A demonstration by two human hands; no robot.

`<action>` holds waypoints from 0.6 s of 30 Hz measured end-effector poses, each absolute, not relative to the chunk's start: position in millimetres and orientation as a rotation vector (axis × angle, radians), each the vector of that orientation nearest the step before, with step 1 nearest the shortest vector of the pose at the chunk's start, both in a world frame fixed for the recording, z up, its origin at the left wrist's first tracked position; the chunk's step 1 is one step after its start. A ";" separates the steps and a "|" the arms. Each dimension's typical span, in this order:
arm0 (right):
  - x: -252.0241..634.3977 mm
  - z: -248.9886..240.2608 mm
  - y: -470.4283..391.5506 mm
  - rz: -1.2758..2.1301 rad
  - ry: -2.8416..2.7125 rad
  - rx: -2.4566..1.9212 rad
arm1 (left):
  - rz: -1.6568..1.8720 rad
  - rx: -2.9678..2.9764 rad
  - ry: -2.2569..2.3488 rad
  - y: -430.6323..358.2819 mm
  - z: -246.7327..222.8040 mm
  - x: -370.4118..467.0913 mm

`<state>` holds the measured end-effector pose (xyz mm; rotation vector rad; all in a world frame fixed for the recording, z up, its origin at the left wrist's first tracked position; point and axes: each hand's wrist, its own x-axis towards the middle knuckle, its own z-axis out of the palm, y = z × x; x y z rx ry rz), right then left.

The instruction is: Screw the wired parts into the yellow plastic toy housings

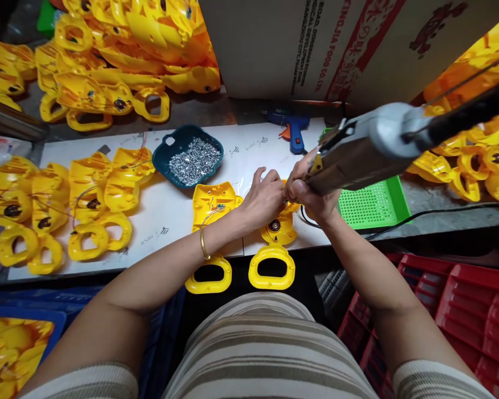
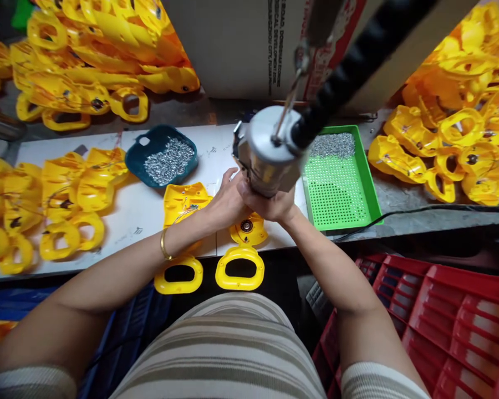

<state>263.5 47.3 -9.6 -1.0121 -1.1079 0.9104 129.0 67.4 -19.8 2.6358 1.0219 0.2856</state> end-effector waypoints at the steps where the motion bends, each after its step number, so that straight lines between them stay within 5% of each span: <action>1: 261.6 -6.1 49.3 0.900 -1.155 -0.968 | 0.294 2.644 1.031 67.4 -21.5 128.2; 18: 286.5 28.1 -27.8 0.821 -0.987 -0.643 | 0.414 2.757 1.087 60.2 0.3 94.6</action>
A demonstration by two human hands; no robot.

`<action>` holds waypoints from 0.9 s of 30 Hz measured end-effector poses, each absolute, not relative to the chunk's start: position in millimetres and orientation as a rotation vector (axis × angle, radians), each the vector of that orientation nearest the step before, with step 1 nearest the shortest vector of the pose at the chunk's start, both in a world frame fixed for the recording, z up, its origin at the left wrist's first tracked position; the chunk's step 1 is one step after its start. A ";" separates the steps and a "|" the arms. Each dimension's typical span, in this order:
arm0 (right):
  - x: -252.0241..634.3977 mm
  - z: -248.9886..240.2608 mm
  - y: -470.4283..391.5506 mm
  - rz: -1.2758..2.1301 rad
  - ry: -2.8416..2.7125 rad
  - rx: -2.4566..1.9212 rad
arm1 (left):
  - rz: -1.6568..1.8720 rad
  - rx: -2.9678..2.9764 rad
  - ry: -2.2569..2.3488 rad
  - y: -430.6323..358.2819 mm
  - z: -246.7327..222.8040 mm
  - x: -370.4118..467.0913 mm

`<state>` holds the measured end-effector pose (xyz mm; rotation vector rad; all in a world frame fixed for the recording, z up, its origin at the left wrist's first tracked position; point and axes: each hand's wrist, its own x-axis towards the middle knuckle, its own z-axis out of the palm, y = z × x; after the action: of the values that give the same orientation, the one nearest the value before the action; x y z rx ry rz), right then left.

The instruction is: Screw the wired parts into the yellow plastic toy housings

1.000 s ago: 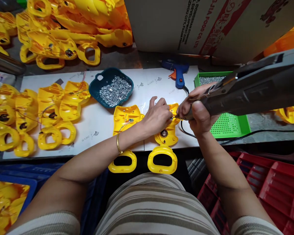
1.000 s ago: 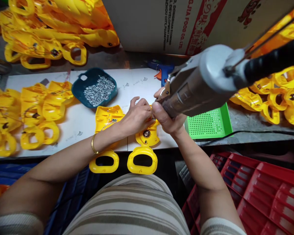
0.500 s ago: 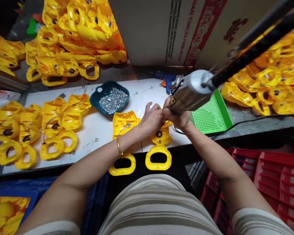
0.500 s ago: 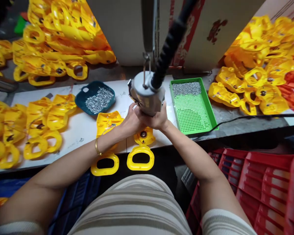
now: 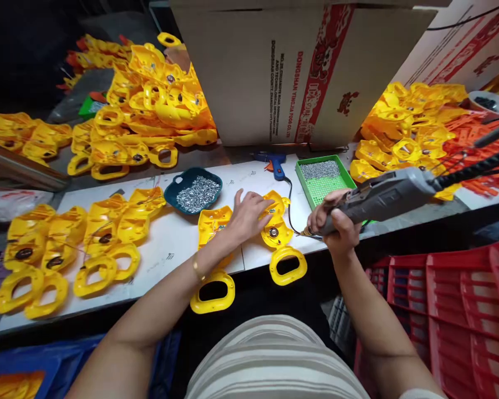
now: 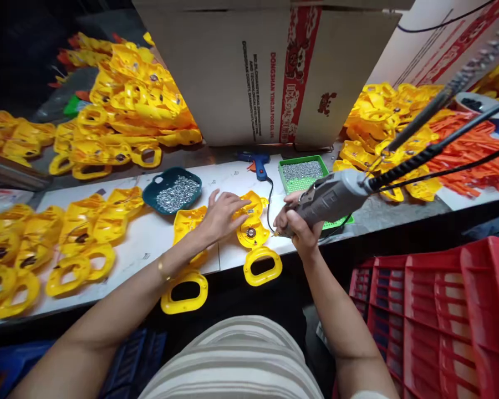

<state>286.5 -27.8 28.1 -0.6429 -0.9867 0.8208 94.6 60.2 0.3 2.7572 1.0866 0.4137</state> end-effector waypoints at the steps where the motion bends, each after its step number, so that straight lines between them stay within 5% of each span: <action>1: 289.4 26.0 -33.6 0.815 -0.991 -0.661 | 0.466 2.783 1.067 53.0 4.9 78.6; 8: 304.3 4.4 -52.2 0.730 -1.000 -0.866 | 0.171 2.872 1.140 -7.8 -12.5 -19.7; 27: 290.8 -1.7 -63.5 0.736 -0.888 -1.020 | 0.270 2.930 0.834 35.6 -25.9 53.1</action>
<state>290.8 -63.5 -1.7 -1.0202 -0.8877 0.7357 53.1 35.6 -25.9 2.9296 0.8337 0.2697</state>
